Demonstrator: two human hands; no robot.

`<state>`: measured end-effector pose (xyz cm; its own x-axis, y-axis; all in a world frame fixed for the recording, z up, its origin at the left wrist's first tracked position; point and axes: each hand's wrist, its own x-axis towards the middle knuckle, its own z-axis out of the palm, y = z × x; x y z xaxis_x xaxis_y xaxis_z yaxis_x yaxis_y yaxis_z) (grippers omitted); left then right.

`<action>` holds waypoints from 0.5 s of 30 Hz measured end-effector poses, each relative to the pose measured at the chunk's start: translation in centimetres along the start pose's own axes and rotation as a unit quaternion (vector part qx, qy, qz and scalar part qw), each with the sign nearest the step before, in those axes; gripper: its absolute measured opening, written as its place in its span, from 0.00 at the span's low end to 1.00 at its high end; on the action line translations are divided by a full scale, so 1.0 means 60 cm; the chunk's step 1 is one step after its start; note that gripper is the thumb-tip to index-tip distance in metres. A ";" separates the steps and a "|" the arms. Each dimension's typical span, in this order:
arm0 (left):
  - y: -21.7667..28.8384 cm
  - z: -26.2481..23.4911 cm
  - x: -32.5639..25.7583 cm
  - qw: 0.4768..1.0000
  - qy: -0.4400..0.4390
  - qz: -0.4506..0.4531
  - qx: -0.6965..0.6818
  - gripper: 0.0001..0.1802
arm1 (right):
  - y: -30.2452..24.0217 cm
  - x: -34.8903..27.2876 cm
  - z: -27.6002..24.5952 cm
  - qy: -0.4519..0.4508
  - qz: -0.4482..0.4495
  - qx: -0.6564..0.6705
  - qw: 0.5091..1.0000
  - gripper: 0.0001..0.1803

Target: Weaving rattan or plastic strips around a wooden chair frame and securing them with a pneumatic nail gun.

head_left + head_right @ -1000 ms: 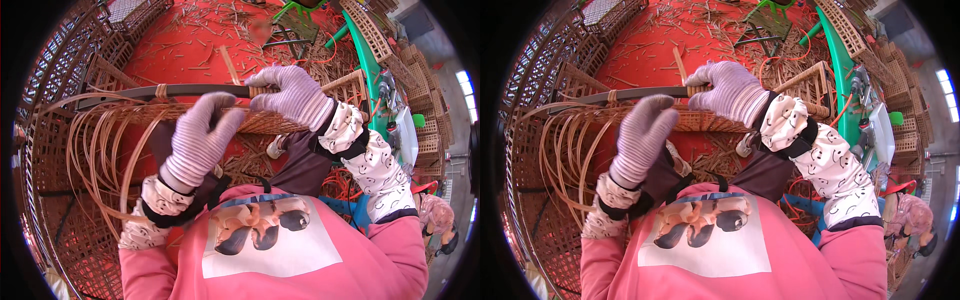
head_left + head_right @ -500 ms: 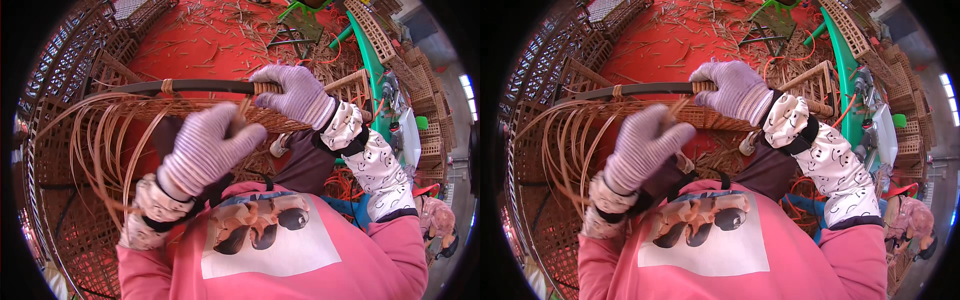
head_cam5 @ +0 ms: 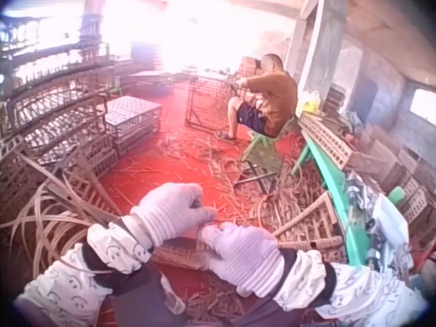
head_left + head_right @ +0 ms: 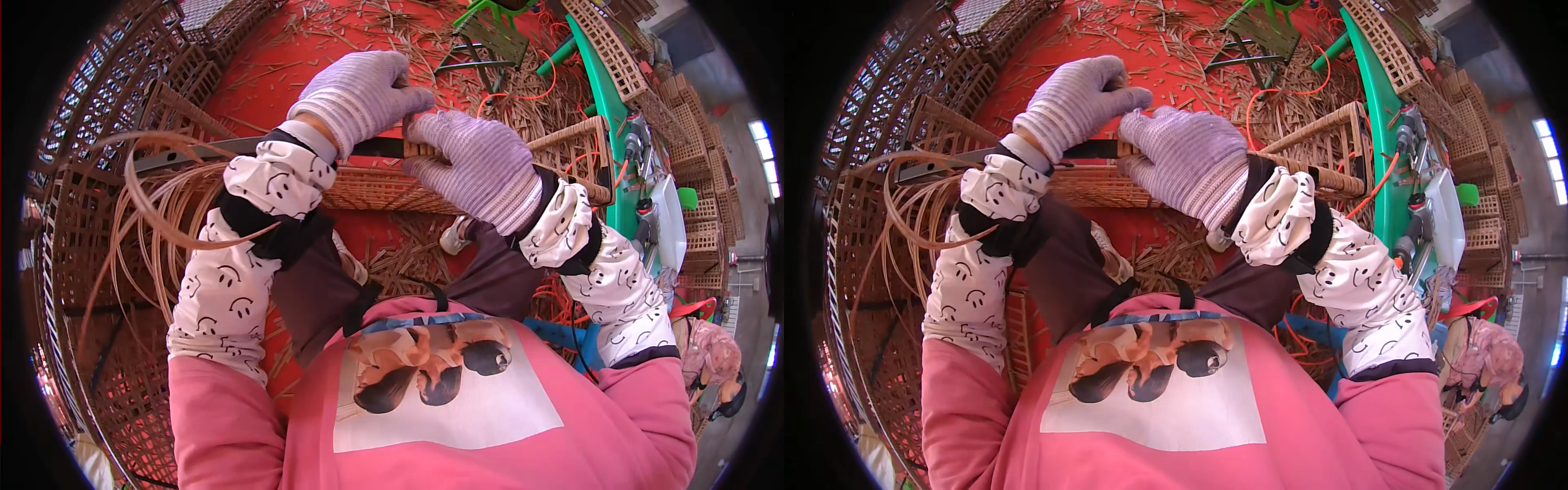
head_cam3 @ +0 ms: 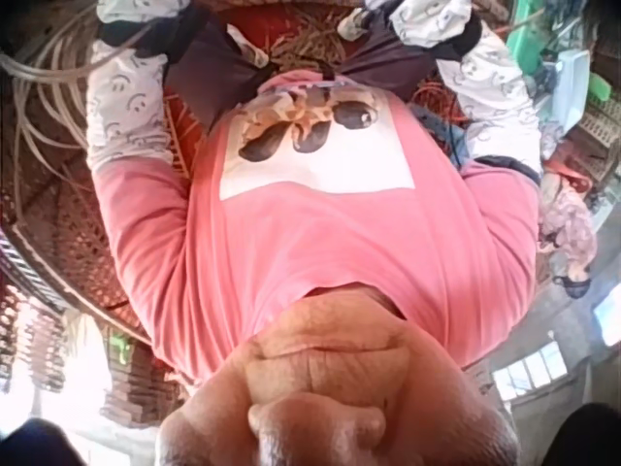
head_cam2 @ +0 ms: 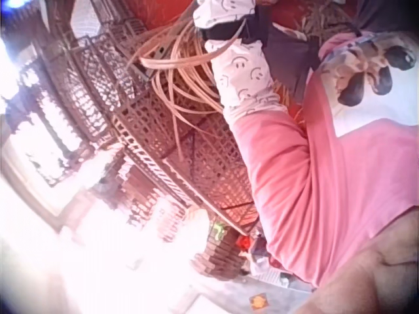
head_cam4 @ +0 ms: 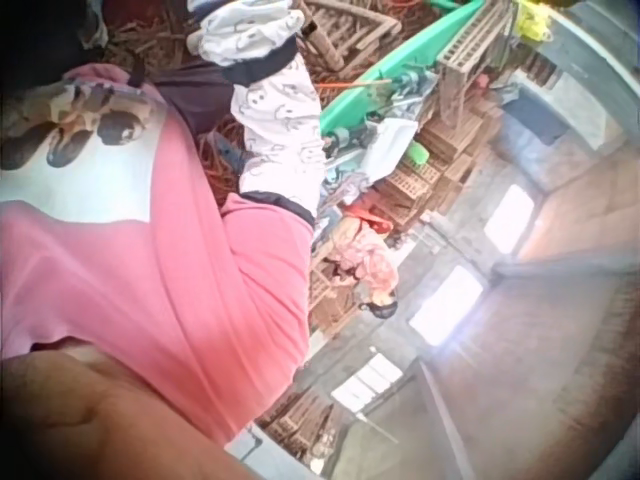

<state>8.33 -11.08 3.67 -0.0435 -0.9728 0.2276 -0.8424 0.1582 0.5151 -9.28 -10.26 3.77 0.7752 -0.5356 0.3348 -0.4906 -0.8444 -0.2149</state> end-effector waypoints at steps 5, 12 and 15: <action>0.003 0.003 0.004 0.997 -0.048 -0.019 0.053 0.24 | -0.006 0.009 0.000 -0.031 0.003 -0.042 0.999 0.12; 0.012 -0.004 -0.007 0.993 -0.082 -0.057 0.064 0.22 | 0.004 0.015 0.002 -0.045 -0.010 0.057 0.997 0.17; 0.019 -0.005 -0.002 0.991 -0.086 -0.065 0.074 0.21 | 0.008 0.011 0.003 -0.012 -0.022 0.039 0.999 0.20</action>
<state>7.53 -10.71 4.51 -0.0091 -0.9998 0.0170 -0.9156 0.0151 0.4018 -8.92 -11.03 3.74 0.8045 -0.4979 0.3239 -0.4248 -0.8634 -0.2721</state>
